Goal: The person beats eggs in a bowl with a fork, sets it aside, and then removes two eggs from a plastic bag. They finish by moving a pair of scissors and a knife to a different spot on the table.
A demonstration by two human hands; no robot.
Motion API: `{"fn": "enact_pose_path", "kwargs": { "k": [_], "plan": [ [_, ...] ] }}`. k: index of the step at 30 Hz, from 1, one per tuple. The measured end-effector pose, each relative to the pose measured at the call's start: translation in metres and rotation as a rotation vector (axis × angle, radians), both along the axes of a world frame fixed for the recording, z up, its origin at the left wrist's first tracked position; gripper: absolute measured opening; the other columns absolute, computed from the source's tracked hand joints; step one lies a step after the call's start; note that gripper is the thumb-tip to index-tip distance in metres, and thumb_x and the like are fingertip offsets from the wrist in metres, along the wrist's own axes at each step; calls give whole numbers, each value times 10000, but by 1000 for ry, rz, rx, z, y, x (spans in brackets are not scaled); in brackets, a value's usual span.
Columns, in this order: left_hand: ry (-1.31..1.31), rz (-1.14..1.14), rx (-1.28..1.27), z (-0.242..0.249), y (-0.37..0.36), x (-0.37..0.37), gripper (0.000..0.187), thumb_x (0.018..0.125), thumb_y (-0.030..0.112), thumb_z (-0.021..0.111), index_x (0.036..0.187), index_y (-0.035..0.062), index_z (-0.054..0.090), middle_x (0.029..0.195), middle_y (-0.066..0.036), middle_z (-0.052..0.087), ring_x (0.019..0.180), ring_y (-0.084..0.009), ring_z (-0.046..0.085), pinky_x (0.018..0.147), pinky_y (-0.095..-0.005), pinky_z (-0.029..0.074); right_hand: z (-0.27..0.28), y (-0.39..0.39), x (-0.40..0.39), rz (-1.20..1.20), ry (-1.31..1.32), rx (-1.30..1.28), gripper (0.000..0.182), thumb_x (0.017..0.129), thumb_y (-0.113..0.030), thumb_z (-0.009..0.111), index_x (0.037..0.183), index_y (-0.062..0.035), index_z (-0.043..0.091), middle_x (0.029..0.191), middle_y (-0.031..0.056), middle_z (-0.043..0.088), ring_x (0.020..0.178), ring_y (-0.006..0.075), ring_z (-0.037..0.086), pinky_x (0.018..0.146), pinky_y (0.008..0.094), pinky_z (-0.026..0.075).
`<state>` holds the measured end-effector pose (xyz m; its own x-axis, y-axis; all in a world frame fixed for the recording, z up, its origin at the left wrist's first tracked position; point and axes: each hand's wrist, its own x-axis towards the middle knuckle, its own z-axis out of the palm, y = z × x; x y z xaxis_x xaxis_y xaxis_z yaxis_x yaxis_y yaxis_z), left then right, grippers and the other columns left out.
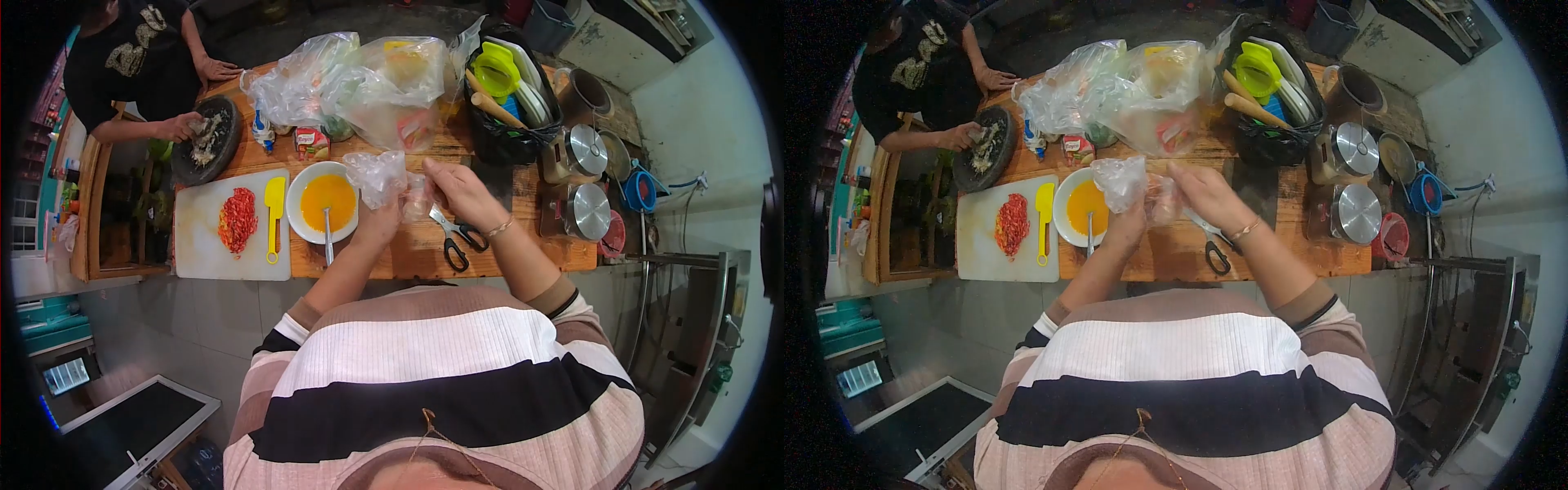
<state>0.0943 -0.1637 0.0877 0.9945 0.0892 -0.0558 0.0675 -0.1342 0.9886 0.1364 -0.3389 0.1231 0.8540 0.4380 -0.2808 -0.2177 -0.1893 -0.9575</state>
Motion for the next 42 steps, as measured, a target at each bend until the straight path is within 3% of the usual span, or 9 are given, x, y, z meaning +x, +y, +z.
{"fn": "enact_pose_path", "kwargs": {
  "k": [3,6,9,16,22,28,34,37,42],
  "plan": [
    [-35,53,-88,9,-3,-3,260,968,179,449,1104,2,583,1069,-170,607,997,-296,589,884,-415,457,-18,21,-13,-251,-346,-198,419,976,-413,509,988,0,575,810,57,607,601,120,559,536,253,465],
    [-4,87,-363,7,-11,-3,256,966,168,446,1126,5,561,1069,-171,606,992,-290,590,879,-406,460,20,22,-21,-89,18,-131,530,928,-486,548,1105,13,525,843,65,598,698,163,629,518,275,510],
    [-376,-61,382,-10,-6,-6,256,977,170,436,1149,8,536,1061,-131,612,967,-245,601,846,-374,474,7,18,-22,-29,136,38,431,931,-390,586,1138,-14,544,834,56,599,583,114,590,471,242,493],
    [58,-176,-137,13,6,-1,311,955,251,519,1166,29,571,1096,-92,619,1001,-186,594,844,-336,477,4,14,-29,-48,72,41,391,927,-302,613,1192,-21,549,858,48,636,649,129,615,581,259,502],
    [-93,-116,-148,1,7,-4,311,919,256,612,1147,44,616,1060,-61,636,952,-158,606,820,-313,492,-22,11,-28,-75,-137,-63,371,894,-274,649,1117,23,628,935,75,682,846,151,612,777,306,482],
    [-60,-1,-214,-6,-1,-13,302,855,183,660,1099,8,623,1010,-70,660,902,-159,637,784,-306,510,-42,6,-26,-9,-78,-2,245,934,-164,602,1068,39,628,941,1,636,834,51,556,743,227,497],
    [-173,-45,-153,-13,-10,-17,313,769,82,676,1063,-16,631,994,-96,675,898,-188,660,791,-310,517,-57,2,-34,-174,-136,138,325,875,-246,662,1005,52,655,826,68,674,759,75,549,689,276,473],
    [-191,-49,-130,-11,-17,-18,316,764,76,670,1065,-13,634,1026,-103,669,918,-195,657,816,-318,512,-51,-6,-36,-132,-88,82,277,905,-97,620,1152,27,628,995,0,648,837,36,555,731,210,486],
    [-251,-130,-174,-5,-27,-21,347,858,149,622,1163,-13,597,1140,-112,630,1074,-205,599,911,-331,482,-36,-7,-48,-261,-225,75,254,851,-185,656,965,42,653,782,78,669,719,95,568,657,277,470]
  ]
}}
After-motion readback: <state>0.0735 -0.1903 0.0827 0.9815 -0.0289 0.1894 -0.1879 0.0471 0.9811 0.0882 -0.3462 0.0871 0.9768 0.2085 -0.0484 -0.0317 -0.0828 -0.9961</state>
